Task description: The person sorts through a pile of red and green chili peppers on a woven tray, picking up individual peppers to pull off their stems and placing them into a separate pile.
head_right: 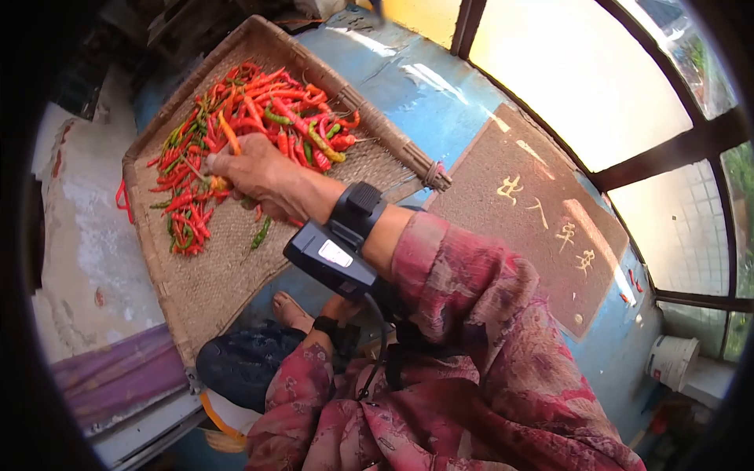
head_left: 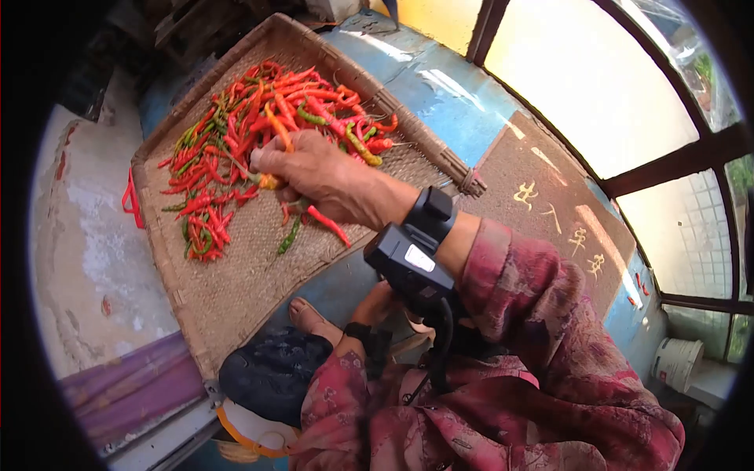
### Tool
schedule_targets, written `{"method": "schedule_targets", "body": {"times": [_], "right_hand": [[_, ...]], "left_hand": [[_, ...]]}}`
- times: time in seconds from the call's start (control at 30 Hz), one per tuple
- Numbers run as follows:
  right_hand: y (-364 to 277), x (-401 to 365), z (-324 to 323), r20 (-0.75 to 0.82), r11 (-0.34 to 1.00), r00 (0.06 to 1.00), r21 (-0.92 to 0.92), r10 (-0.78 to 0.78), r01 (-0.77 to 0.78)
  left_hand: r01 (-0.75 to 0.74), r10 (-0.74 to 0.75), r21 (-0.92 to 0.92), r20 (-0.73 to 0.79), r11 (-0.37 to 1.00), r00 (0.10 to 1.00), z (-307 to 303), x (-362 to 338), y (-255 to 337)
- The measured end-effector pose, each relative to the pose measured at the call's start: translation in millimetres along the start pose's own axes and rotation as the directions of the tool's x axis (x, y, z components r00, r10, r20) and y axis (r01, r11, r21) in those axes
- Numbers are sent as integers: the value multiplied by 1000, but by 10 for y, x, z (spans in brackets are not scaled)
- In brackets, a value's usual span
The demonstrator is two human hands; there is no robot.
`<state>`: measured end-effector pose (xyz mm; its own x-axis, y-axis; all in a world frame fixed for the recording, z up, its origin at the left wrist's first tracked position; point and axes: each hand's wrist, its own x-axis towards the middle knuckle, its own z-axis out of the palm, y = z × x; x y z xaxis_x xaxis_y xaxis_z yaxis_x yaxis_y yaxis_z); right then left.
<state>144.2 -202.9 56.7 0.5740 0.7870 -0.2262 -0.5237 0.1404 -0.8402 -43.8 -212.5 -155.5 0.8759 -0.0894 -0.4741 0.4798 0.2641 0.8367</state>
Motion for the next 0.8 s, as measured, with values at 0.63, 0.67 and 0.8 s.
{"method": "schedule_targets", "body": {"times": [0.63, 0.67, 0.8], "right_hand": [[-66, -55, -310, -59, 992, 998, -127, 1, -9], [-82, -67, -314, -70, 994, 997, -111, 13, -21], [-217, -102, -176, -32, 999, 999, -37, -29, 28]], "left_hand": [[60, -130, 346, 182, 936, 975, -269, -86, 732], [7, -81, 350, 196, 937, 977, -245, -220, 869], [-110, 82, 422, 86, 900, 993, -531, -392, 1192]]}}
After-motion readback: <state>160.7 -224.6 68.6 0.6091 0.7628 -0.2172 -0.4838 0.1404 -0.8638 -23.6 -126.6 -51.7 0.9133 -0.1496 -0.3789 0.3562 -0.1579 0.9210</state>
